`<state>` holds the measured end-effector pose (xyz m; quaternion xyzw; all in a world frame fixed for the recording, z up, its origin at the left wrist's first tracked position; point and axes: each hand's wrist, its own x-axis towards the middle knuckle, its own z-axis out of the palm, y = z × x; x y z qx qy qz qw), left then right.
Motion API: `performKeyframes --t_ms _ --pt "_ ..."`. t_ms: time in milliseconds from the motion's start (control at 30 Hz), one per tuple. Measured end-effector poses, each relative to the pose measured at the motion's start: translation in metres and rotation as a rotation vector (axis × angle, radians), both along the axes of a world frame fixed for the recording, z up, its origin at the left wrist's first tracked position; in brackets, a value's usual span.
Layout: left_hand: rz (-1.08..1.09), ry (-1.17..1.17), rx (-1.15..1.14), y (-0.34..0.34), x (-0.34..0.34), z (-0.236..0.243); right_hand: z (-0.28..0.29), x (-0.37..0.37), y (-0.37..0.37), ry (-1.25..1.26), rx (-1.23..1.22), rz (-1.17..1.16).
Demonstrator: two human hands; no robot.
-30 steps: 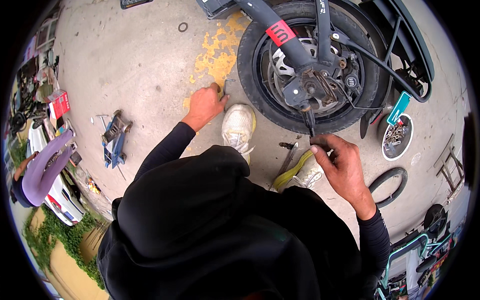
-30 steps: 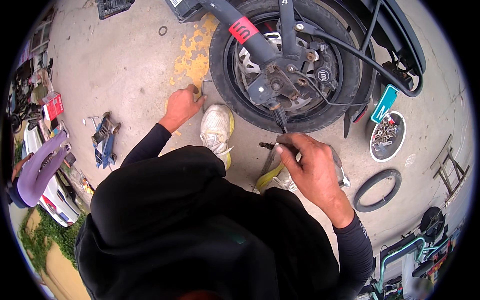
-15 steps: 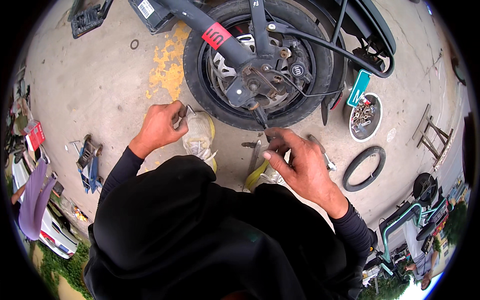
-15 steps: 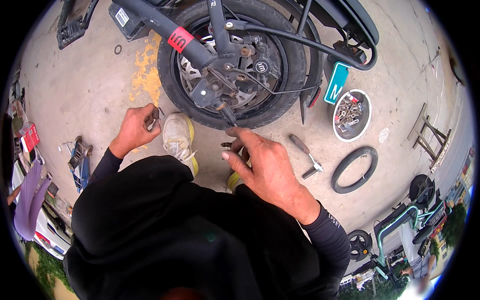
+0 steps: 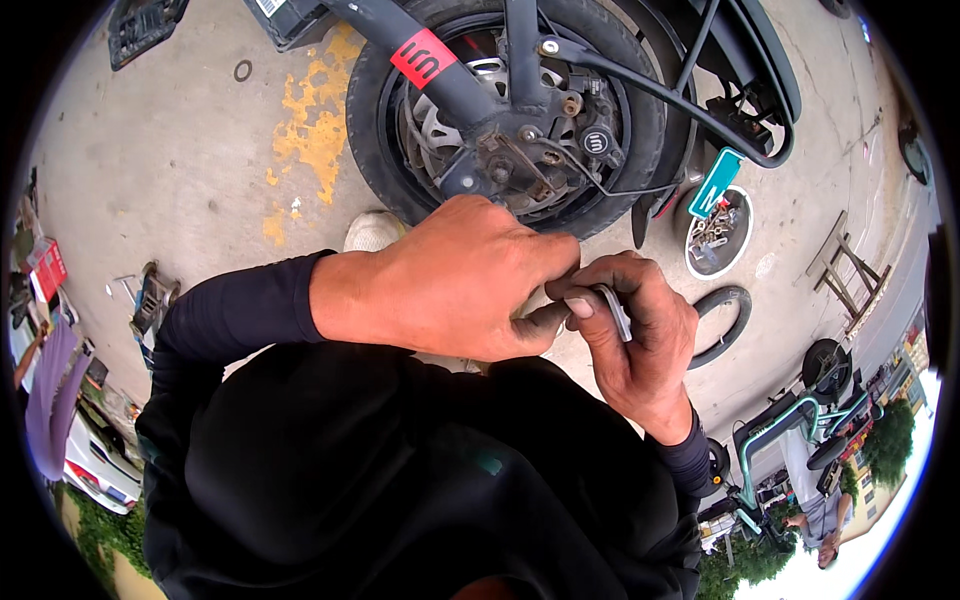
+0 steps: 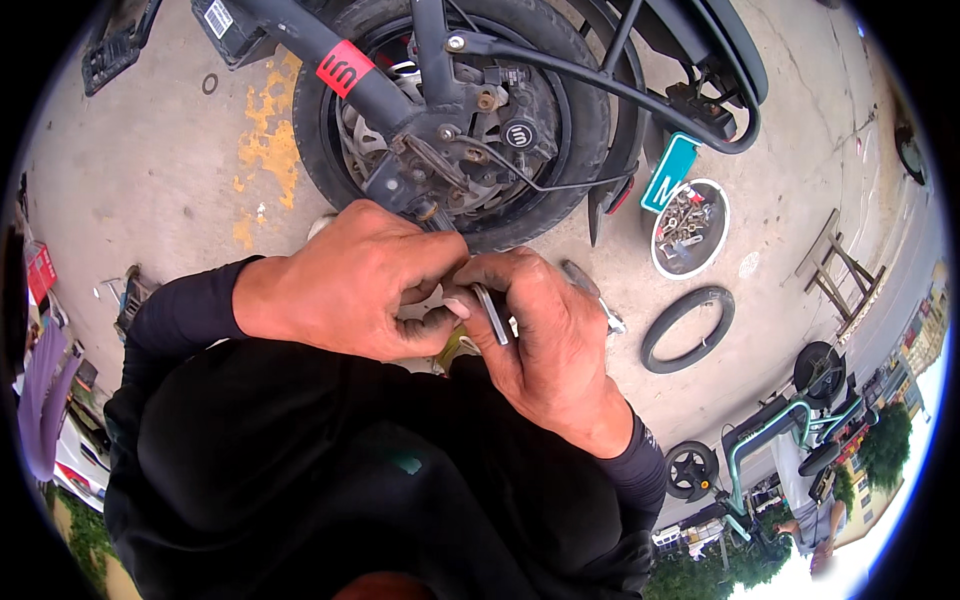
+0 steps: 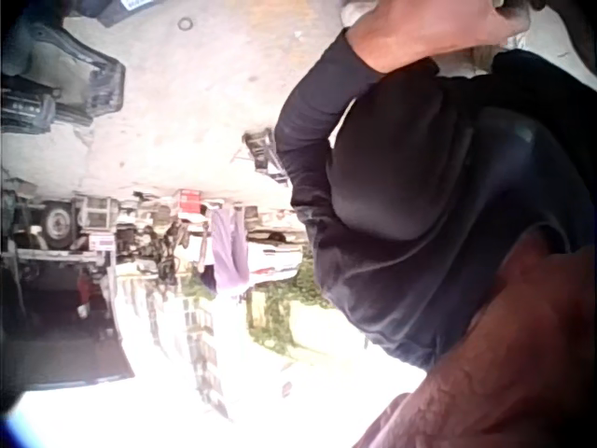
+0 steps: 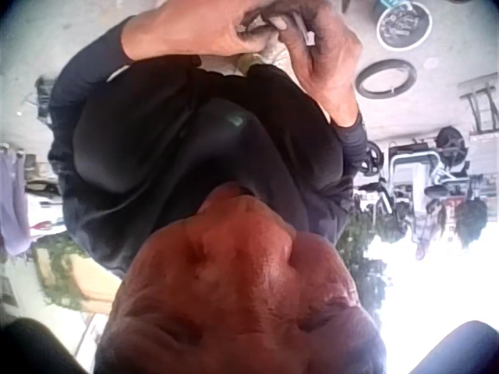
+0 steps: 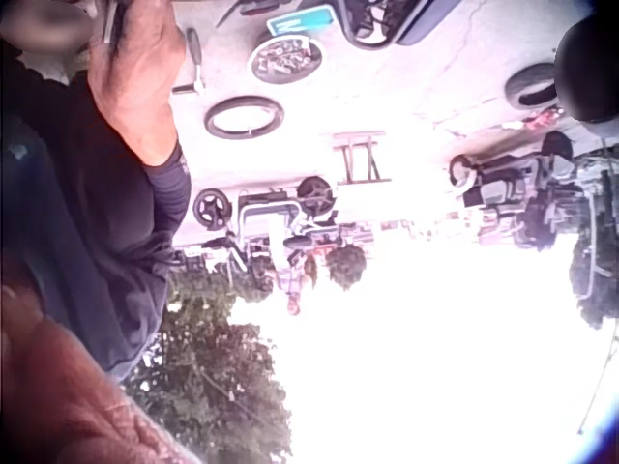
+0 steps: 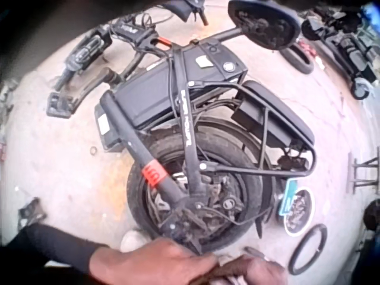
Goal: The person adjusts the rear brake cable and caliper on a bicycle using a screwdriver and hands. They repeatedly tighten and loosen the cable tension, test the brake lever, and make small adjustments to the brake mechanism.
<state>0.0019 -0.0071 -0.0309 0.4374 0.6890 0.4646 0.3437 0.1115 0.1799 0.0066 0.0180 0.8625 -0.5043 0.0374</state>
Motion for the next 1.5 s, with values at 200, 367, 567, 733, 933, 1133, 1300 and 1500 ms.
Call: performKeyframes --t_ms 200,367,567,733,933,1133,1300,1500 --pt "-0.07 -0.051 -0.158 -0.023 0.016 -0.033 -0.038 0.01 0.019 0.251 0.169 -0.3" --pt "-0.083 -0.119 -0.261 -0.035 0.022 -0.047 -0.063 0.004 0.016 0.294 0.333 -0.124" --pt "-0.11 -0.099 -0.299 -0.038 0.021 -0.05 -0.059 -0.006 0.012 0.296 0.36 -0.103" --pt "-0.099 -0.096 -0.289 -0.04 0.024 -0.052 -0.058 -0.009 0.008 0.302 0.333 -0.088" --pt "-0.097 -0.091 -0.293 -0.044 0.027 -0.053 -0.057 -0.011 0.004 0.249 0.441 -0.139" --pt "-0.105 -0.096 -0.284 -0.046 0.028 -0.056 -0.05 -0.02 -0.002 0.3 0.501 -0.088" --pt "-0.103 -0.067 -0.274 -0.047 0.029 -0.059 -0.036 -0.038 -0.003 0.223 0.511 0.05" --pt "-0.08 -0.064 -0.264 -0.049 0.028 -0.06 -0.042 -0.026 -0.007 0.262 0.561 0.196"
